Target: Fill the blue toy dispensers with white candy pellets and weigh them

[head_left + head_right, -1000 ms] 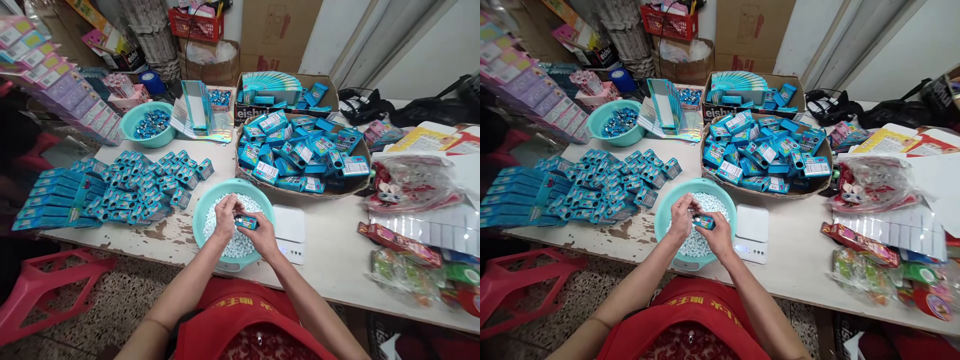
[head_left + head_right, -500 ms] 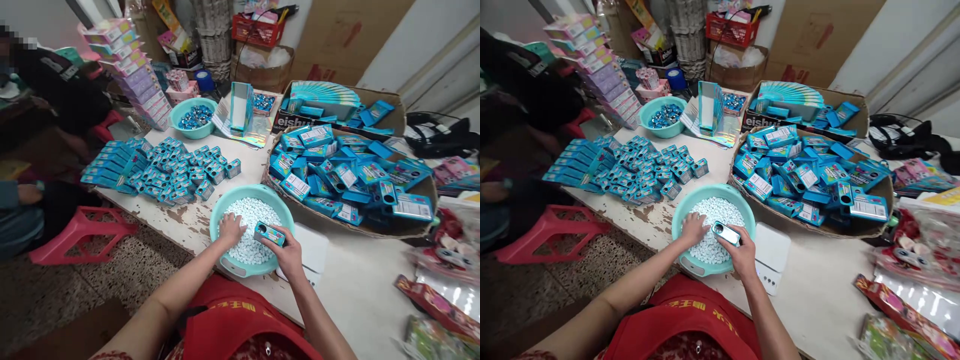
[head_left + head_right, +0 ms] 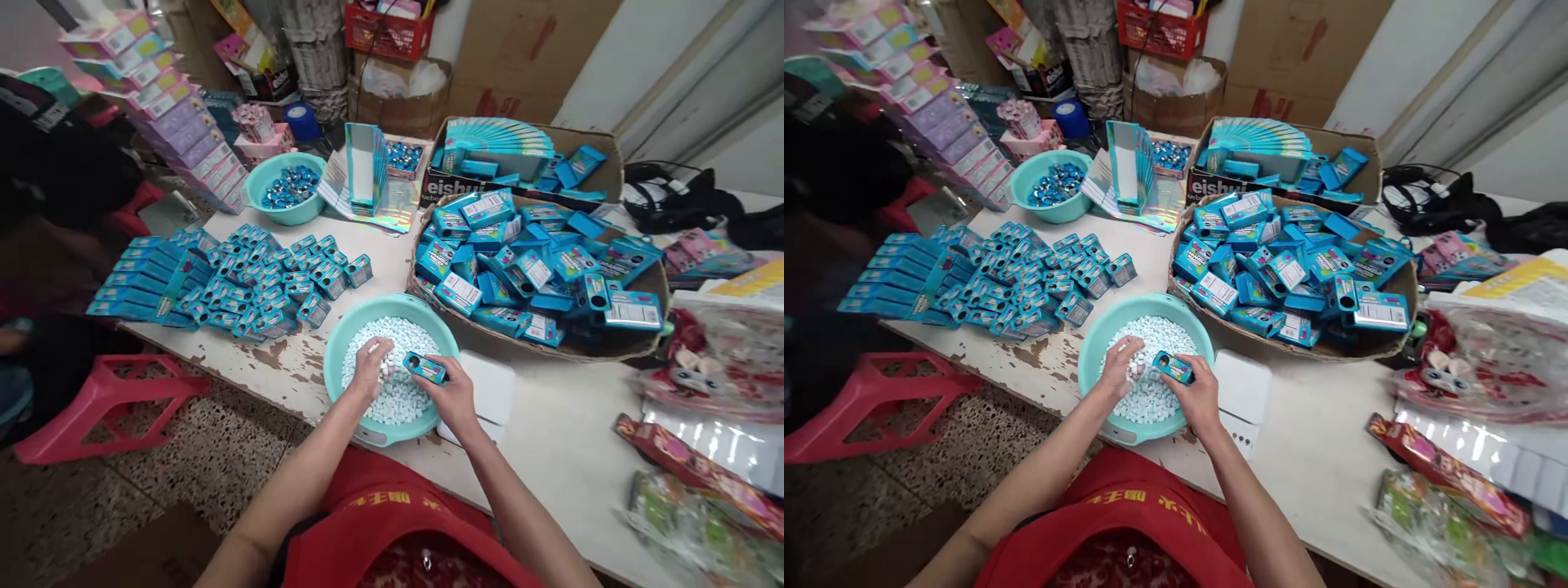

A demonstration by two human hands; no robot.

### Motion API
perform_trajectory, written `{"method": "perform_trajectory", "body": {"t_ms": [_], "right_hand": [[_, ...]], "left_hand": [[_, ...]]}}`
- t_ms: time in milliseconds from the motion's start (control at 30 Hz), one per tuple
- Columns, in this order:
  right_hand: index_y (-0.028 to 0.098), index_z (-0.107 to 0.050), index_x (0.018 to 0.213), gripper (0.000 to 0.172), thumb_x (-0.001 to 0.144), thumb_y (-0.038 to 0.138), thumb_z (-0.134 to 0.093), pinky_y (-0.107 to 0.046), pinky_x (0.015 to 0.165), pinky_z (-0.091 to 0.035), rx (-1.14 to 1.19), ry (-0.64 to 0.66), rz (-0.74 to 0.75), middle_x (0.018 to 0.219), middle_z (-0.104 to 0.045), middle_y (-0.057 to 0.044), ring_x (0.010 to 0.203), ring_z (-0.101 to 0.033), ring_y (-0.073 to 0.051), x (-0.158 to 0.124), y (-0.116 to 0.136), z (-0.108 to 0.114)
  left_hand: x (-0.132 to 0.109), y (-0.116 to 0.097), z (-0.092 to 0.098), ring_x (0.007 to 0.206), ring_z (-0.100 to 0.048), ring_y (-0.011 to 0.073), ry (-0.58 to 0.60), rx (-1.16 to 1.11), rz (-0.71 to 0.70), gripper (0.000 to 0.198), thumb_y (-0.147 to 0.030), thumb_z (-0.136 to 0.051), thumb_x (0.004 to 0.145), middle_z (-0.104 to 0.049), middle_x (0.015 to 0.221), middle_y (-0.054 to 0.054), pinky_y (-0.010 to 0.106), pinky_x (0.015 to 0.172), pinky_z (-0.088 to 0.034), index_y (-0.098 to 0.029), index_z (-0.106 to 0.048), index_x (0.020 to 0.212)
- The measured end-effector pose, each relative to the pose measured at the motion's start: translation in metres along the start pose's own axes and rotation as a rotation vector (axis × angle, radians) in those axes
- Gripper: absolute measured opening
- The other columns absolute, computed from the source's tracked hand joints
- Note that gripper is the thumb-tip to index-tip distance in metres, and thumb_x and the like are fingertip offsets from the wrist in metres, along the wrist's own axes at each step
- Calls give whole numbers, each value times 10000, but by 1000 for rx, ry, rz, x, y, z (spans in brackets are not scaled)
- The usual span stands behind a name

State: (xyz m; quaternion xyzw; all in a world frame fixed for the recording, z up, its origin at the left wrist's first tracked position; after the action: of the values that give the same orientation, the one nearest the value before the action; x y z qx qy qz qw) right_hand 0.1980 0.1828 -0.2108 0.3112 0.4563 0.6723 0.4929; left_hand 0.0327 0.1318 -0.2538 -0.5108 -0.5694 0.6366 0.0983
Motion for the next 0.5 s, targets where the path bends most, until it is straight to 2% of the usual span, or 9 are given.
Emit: {"method": "perform_trajectory", "body": {"t_ms": [33,100,200,333,500], "right_hand": [[216,-675,941,338,657,383,-753,-404,834,-483,-12,16,15,924,-654,-60,908,-610,-249,-1,2,-5],[224,-672,936,309,672,367,-745,-411,831,-481,-25,55,43,916,-660,-62,907,-610,-254,-4,7,-16],[227,-663,958,305,692,353,-742,-403,828,-480,-16,71,85,925,-659,-60,906,-607,-246,-7,20,-23],[233,-661,954,310,687,359,-758,-393,819,-481,10,51,112,907,-651,-51,895,-605,-237,-8,34,-21],[234,-664,940,315,675,369,-768,-368,786,-487,40,39,78,879,-633,-37,864,-605,-226,-4,41,-16]], "left_hand": [[-4,-11,-6,372,-423,70,40,-126,-23,313,-450,-659,658,-485,555,-48,182,352,-254,-181,-515,726],[-13,-32,-17,423,-503,82,85,-264,-94,273,-401,-664,661,-568,634,-19,191,382,-347,-170,-529,717],[-19,-49,-23,542,-606,127,40,-326,-163,256,-384,-663,675,-631,715,10,239,494,-476,-162,-546,725],[-19,-60,-23,505,-571,104,-37,-361,-223,305,-418,-679,682,-586,618,-17,230,500,-469,-166,-509,668],[-18,-70,-29,441,-522,89,-5,-342,-251,356,-432,-694,689,-527,538,-45,213,444,-408,-177,-459,613]]}}
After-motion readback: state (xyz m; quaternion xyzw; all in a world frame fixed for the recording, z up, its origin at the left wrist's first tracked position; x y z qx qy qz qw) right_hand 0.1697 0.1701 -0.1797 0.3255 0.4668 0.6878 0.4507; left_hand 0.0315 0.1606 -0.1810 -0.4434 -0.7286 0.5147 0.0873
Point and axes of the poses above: each hand's wrist, its own x-axis towards the middle knuckle, its own z-axis out of the back of the hand, y = z × x, the point moved 7 cm from there along x, towards the middle knuckle
